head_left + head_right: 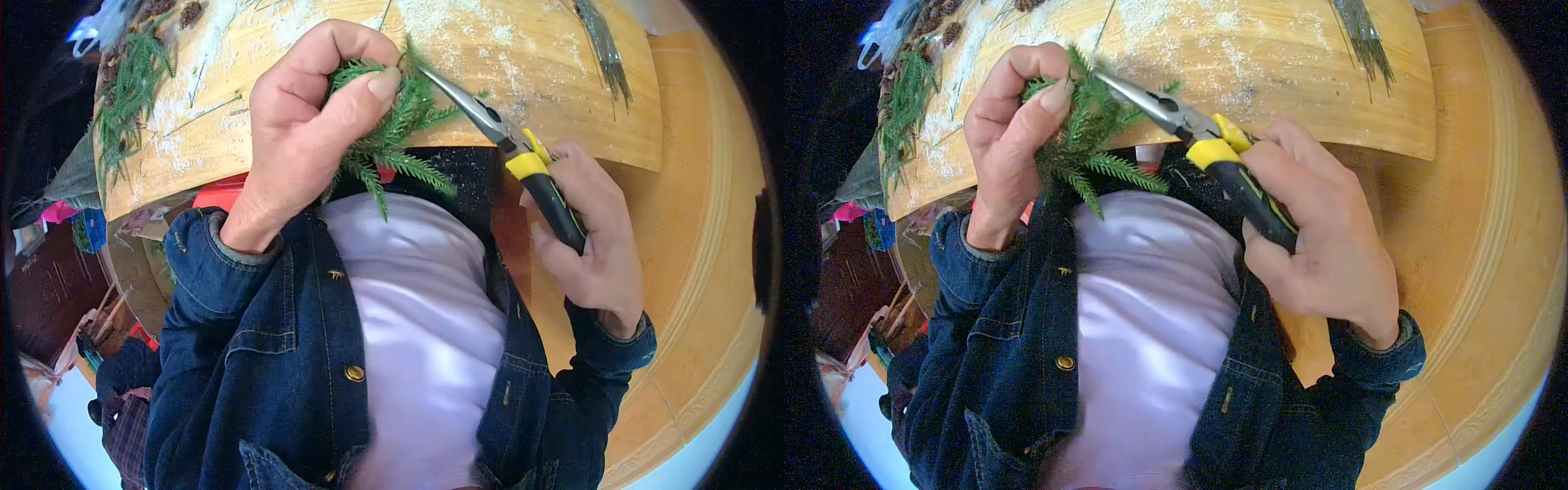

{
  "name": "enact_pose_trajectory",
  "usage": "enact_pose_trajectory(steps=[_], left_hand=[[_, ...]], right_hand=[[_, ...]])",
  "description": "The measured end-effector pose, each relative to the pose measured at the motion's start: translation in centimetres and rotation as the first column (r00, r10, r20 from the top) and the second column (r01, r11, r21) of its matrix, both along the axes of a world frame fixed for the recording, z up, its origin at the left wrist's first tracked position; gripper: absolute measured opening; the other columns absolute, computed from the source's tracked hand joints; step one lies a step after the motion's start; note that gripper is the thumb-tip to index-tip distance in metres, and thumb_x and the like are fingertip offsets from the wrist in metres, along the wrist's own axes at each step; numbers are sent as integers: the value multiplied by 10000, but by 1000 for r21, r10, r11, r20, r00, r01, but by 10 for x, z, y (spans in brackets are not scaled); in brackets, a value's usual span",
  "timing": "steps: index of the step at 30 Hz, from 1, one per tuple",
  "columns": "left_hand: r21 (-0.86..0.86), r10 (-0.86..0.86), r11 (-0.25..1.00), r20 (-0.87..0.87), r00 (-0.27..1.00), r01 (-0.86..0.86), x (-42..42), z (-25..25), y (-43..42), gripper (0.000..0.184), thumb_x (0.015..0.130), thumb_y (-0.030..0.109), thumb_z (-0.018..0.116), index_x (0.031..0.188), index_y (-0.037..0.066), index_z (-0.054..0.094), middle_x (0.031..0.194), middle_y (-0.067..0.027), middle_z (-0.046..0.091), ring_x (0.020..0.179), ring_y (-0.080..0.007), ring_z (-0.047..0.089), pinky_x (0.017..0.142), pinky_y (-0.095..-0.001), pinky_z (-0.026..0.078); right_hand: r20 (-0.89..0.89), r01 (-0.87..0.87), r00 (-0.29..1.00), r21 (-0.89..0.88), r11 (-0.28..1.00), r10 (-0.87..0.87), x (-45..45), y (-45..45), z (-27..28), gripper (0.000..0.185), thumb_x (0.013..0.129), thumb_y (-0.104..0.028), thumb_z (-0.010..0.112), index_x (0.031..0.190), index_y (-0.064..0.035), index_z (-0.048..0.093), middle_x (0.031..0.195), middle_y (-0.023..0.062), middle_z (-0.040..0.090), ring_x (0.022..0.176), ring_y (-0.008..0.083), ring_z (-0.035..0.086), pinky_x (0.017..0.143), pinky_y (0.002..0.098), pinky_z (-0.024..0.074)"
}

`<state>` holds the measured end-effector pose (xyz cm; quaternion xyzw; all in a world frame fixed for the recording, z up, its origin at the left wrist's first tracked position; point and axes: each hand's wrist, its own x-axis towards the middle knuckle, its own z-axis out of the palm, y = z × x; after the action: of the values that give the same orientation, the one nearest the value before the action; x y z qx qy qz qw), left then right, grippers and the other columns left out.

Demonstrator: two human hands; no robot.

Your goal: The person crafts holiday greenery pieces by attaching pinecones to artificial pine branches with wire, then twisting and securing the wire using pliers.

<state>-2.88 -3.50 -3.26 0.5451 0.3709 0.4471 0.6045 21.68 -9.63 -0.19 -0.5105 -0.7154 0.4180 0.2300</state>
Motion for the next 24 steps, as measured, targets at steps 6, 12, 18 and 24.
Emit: enact_pose_trajectory(steps=[6,12,18,24], left_hand=[[353,42,935,-182,982,25,6,-9,4,155,855,39,570,1003,-7,567,846,20,555,729,-37,479,652,-173,390],[226,97,972,-152,984,-61,14,-2,1,240,842,77,585,1065,-7,555,912,10,562,770,-47,478,678,-178,377],[38,71,997,-246,967,-64,6,-1,2,243,836,75,590,1065,2,562,904,22,555,777,-33,470,663,-166,353],[125,54,992,-239,970,-25,11,-1,1,241,829,78,585,1058,2,579,868,32,549,754,-31,467,664,-158,344]], right_hand=[[-51,-16,999,13,1000,16,1,2,-5,203,613,-36,518,814,-5,525,826,116,443,743,228,452,672,277,361],[-45,33,998,18,999,-32,3,0,-9,215,615,-77,542,818,-7,529,833,113,454,763,236,461,692,285,364],[-63,54,997,66,996,-50,9,-2,-3,232,601,-97,560,813,-8,533,833,121,462,778,253,464,717,295,363],[-60,-9,998,16,1000,10,9,2,-9,239,584,-83,552,810,-7,537,834,132,466,783,268,460,720,298,360]])
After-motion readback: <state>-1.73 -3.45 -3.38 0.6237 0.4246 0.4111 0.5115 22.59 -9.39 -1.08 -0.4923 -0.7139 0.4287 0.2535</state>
